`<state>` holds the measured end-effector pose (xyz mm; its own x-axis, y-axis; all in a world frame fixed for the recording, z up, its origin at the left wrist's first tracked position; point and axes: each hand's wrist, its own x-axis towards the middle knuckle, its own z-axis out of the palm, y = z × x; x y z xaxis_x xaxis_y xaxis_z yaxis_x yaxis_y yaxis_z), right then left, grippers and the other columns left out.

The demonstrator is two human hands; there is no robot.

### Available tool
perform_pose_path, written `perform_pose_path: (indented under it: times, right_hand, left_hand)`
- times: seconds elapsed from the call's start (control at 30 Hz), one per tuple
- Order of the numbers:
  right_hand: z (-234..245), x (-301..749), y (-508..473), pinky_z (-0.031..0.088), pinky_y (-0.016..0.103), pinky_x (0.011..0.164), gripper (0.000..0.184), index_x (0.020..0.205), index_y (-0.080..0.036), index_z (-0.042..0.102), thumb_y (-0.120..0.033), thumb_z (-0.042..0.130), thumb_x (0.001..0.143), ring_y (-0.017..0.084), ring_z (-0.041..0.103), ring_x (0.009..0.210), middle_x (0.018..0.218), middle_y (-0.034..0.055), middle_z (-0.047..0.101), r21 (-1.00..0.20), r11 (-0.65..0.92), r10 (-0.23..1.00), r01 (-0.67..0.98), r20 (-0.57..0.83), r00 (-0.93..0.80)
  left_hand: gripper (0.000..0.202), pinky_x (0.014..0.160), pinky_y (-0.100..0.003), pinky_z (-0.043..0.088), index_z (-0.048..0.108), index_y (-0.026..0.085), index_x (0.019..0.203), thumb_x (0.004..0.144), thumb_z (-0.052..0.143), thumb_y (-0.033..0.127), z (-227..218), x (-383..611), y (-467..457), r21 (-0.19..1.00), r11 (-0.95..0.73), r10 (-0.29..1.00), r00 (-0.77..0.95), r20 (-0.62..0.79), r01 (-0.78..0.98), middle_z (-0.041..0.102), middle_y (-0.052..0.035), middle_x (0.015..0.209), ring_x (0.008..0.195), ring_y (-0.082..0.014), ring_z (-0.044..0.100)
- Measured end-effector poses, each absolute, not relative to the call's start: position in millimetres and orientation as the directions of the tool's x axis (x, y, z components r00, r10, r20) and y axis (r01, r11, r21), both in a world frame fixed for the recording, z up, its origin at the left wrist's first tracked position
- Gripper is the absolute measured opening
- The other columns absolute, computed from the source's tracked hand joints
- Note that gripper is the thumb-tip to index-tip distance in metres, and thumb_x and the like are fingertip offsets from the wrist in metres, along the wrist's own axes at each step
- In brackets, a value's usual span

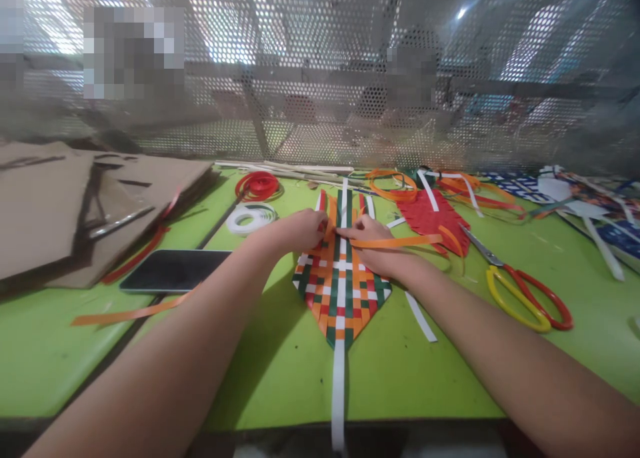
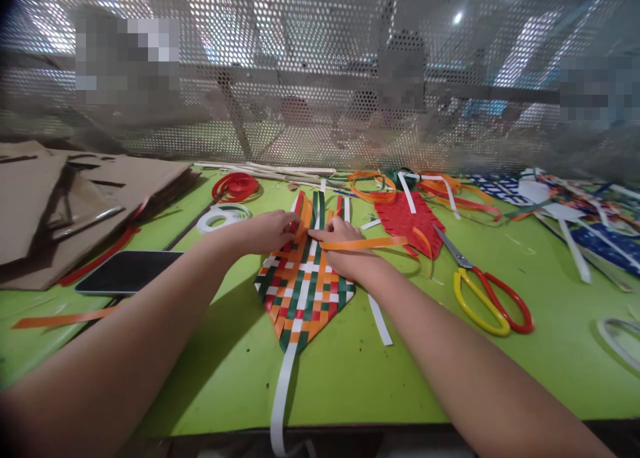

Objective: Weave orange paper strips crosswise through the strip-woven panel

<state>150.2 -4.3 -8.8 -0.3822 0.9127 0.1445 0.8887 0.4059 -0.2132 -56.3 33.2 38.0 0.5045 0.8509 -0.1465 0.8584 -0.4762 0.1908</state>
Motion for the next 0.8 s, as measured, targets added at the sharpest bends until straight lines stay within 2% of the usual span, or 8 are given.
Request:
perform_pose_path:
  times: [0.17,0.3,0.4,0.53,0.7,0.8]
  right_hand:
    - [-8.5,150.0,-5.7,0.030,0.029,0.065,0.046,0.134,-0.044,0.057,-0.023,0.041,0.096,0.019,0.042,0.077,0.100,0.0071,0.050,-0.229,0.414,0.909,0.881,0.154,-0.387]
    - [-8.7,150.0,-6.4,0.029,0.030,0.065,0.051,0.134,-0.046,0.056,-0.018,0.039,0.095,0.020,0.041,0.077,0.098,0.0069,0.049,-0.244,0.400,0.916,0.884,0.151,-0.372]
    - [-11.0,151.0,-4.6,0.030,0.030,0.065,0.050,0.133,-0.046,0.058,-0.019,0.039,0.096,0.020,0.042,0.077,0.097,0.0069,0.049,-0.251,0.405,0.914,0.879,0.144,-0.380]
    - [-13.1,152.8,-2.9,0.030,0.030,0.065,0.047,0.132,-0.047,0.058,-0.023,0.042,0.095,0.020,0.042,0.078,0.098,0.0068,0.049,-0.253,0.419,0.907,0.872,0.154,-0.391]
    - [-10.5,152.0,-6.1,0.032,0.031,0.066,0.044,0.133,-0.041,0.058,-0.023,0.041,0.096,0.021,0.045,0.081,0.101,0.0082,0.051,-0.224,0.432,0.900,0.874,0.170,-0.402]
    - [-8.9,150.5,-8.3,0.034,0.031,0.066,0.039,0.129,-0.034,0.061,-0.025,0.040,0.097,0.022,0.046,0.081,0.102,0.0090,0.053,-0.218,0.417,0.906,0.882,0.168,-0.387]
  left_hand:
    - [0.013,0.059,-0.028,0.045,0.061,0.022,0.090,0.082,0.051,0.024,36.5,-57.8,38.6,0.234,-0.471,0.831,0.517,-0.204,0.850,0.069,-0.0077,0.093,0.069,-0.0188,0.061]
    - [0.014,0.059,-0.028,0.045,0.062,0.022,0.091,0.082,0.052,0.029,33.2,-59.6,40.3,0.255,-0.459,0.833,0.512,-0.208,0.851,0.068,-0.0084,0.096,0.070,-0.0184,0.061]
    - [0.017,0.060,-0.029,0.046,0.060,0.021,0.090,0.085,0.048,0.033,29.4,-61.2,40.3,0.258,-0.472,0.836,0.521,-0.174,0.843,0.066,-0.0097,0.098,0.072,-0.0190,0.061]
    - [0.018,0.064,-0.030,0.046,0.057,0.020,0.083,0.088,0.044,0.032,23.7,-62.4,41.8,0.261,-0.540,0.812,0.577,-0.091,0.800,0.063,-0.0088,0.090,0.071,-0.0190,0.058]
    - [0.020,0.077,-0.031,0.048,0.058,0.018,0.092,0.091,0.041,0.028,19.5,-59.4,39.9,0.203,-0.593,0.797,0.603,0.015,0.779,0.059,-0.0117,0.100,0.087,-0.0217,0.058]
    - [0.022,0.088,-0.034,0.044,0.059,0.014,0.097,0.093,0.039,0.022,16.8,-54.0,37.1,0.057,-0.647,0.762,0.642,0.087,0.760,0.058,-0.0143,0.102,0.099,-0.0249,0.055]
